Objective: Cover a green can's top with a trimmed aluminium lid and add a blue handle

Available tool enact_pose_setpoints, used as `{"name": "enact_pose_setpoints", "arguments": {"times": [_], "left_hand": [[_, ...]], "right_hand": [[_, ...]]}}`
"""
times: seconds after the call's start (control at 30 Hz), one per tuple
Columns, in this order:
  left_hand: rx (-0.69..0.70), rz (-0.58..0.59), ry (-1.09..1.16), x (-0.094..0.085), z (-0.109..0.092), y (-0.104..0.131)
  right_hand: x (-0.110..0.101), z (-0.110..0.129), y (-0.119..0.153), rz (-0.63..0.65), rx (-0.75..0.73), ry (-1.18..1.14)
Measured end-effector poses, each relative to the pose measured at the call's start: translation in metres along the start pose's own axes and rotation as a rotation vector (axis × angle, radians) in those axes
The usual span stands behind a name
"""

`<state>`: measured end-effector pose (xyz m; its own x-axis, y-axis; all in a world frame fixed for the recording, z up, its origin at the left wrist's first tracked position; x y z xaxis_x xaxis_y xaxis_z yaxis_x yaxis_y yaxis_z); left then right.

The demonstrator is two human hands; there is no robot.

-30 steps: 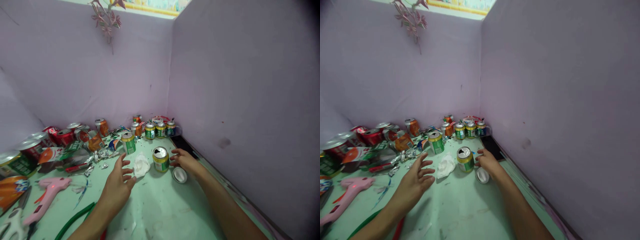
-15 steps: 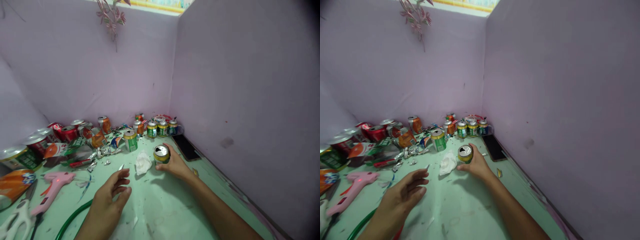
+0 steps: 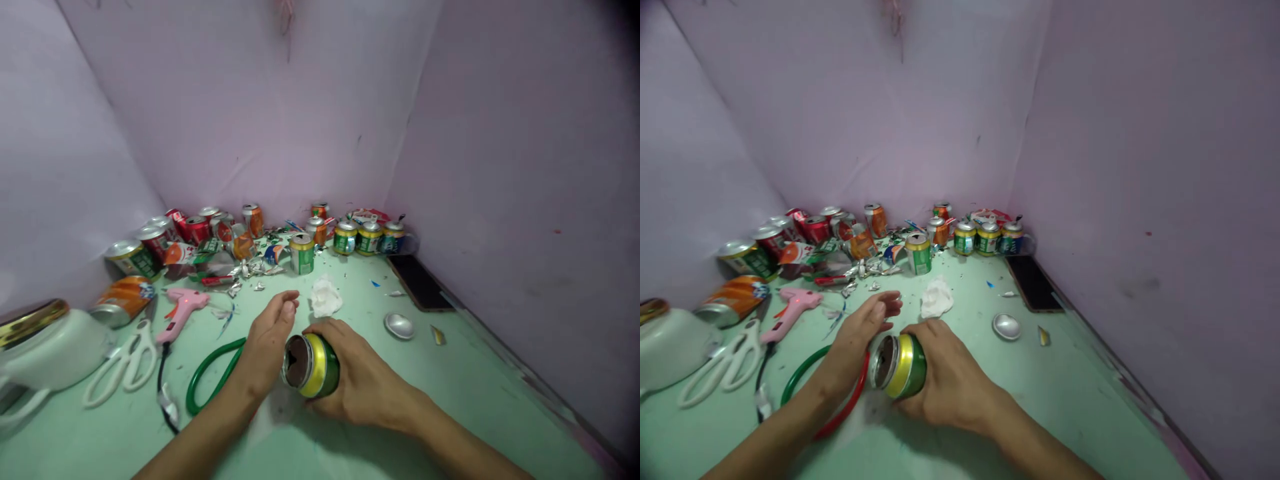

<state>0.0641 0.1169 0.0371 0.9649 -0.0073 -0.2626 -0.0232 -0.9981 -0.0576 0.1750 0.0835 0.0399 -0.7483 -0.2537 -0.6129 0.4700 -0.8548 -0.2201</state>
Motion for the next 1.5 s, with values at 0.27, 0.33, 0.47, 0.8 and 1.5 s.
{"name": "enact_pose_setpoints", "arguments": {"times": [0.27,0.33,0.47,0.8,1.5], "left_hand": [[-0.021,0.098,0.023,0.024,0.017,0.01],[-0.035,0.093,0.033,0.025,0.022,0.009],[-0.063,0.085,0.023,0.025,0.026,0.01],[-0.088,0.048,-0.031,0.029,0.024,0.016],[-0.185,-0.348,-1.245,-0.167,0.041,-0.014]], "right_hand": [[0.013,0.001,0.002,0.041,0.082,0.089],[0.013,0.002,0.003,0.033,0.091,0.123],[0.014,0.003,0.003,0.027,0.106,0.141],[0.017,-0.001,0.004,0.022,0.119,0.189],[-0.052,-0.068,-0.002,-0.484,0.282,-0.287]]}}
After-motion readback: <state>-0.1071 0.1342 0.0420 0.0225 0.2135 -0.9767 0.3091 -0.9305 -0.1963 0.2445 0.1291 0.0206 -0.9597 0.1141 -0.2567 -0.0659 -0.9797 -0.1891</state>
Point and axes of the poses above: each hand's wrist, its own y-axis away from the middle knuckle, its own x-axis out of the palm, z = x × y, the point moved 10 cm from there along -y, towards the middle knuckle, and after that the axes turned 1 degree about -y, right-handed, at the moved point
